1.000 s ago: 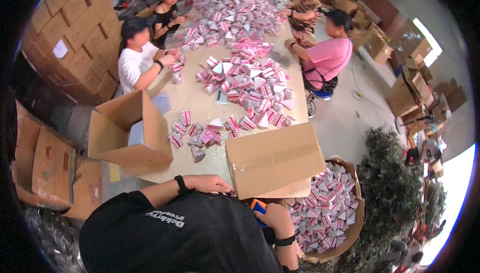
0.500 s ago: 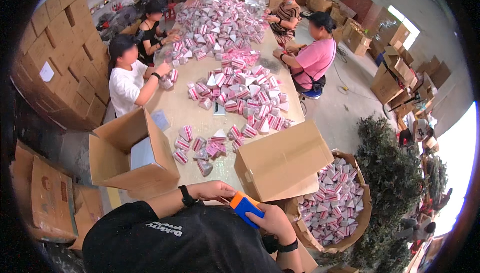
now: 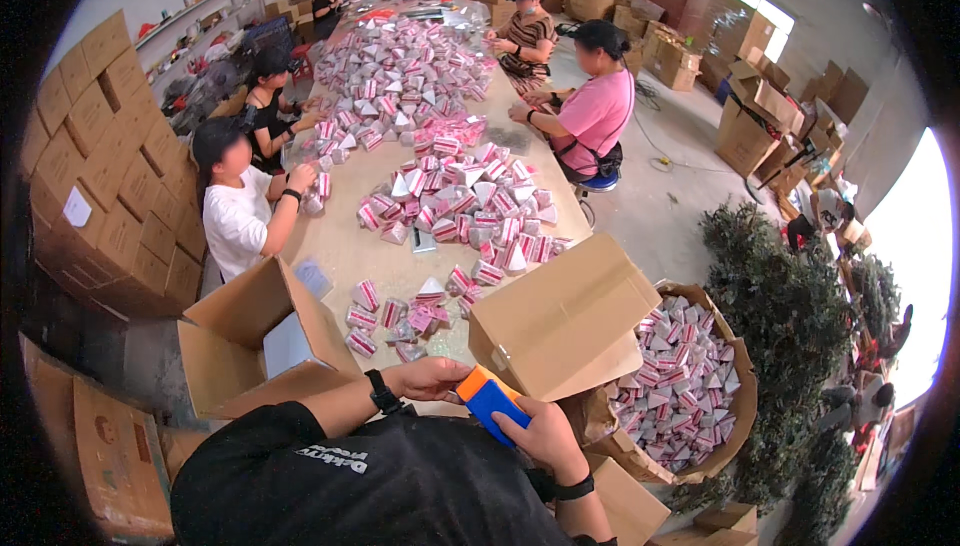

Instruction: Packing small pink packages into cardboard boxes and sealing them with tape.

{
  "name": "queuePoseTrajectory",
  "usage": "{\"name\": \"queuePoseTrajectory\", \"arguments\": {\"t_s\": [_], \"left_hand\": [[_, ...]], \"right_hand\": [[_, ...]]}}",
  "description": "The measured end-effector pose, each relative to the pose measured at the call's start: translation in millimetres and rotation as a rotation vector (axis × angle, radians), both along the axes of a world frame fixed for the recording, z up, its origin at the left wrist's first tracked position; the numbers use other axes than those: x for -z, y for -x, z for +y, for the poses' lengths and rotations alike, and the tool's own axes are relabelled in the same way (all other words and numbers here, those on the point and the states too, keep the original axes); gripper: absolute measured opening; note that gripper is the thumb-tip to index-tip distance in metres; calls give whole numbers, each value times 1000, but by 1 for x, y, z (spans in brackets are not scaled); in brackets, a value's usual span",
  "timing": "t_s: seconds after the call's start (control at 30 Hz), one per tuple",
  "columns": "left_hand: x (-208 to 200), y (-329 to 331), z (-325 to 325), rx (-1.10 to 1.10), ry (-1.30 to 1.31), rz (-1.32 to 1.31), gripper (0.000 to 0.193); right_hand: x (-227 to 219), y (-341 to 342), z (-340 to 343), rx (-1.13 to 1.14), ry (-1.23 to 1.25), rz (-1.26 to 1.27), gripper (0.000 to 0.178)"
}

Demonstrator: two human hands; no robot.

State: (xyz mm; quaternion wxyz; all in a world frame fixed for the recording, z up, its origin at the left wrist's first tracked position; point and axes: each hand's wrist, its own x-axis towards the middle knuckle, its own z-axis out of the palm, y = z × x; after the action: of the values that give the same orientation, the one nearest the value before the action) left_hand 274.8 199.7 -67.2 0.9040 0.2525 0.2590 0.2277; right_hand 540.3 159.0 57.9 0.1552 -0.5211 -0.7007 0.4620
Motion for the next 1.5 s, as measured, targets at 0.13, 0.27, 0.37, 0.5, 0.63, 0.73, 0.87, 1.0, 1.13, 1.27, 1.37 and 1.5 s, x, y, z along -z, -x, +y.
{"name": "queuePoseTrajectory", "arguments": {"t_s": [0.13, 0.27, 0.37, 0.5, 0.63, 0.73, 0.87, 1.0, 1.13, 1.27, 1.37, 1.5], "left_hand": [[12, -4, -1, -35, 50, -79, 45], [15, -8, -1, -109, 92, -164, 43], [14, -13, 1, -131, 49, -125, 42], [10, -14, 2, -136, 7, -69, 40], [12, -17, -2, -209, -16, -14, 35], [9, -16, -2, -248, -62, 42, 32], [-3, -25, 2, -309, -127, 86, 24], [-13, -16, 33, -357, -430, 134, 19], [-59, 6, 68, -467, -534, 601, 20], [-52, 49, 107, -592, -698, 877, 21], [-52, 51, 115, -582, -755, 1076, 22], [-18, 47, 117, -637, -914, 1066, 34]], "right_hand": [[4, 2, -5, 32, -2, 39, 44], [3, 7, -8, 43, 25, 90, 43], [0, 8, -7, 33, 58, 100, 42], [-4, 11, -7, 25, 91, 61, 43], [0, 14, -13, 36, 83, 110, 44], [2, 14, -19, 50, 70, 98, 44], [2, 2, -20, 97, 104, 108, 42], [-13, -13, -20, 147, -40, 36, 29], [-20, -49, -25, 178, 50, 82, 35], [-3, -88, -41, 262, 6, -1, 31], [6, -111, -59, 304, 97, -48, 30], [12, -107, -62, 319, 125, -107, 30]]}}
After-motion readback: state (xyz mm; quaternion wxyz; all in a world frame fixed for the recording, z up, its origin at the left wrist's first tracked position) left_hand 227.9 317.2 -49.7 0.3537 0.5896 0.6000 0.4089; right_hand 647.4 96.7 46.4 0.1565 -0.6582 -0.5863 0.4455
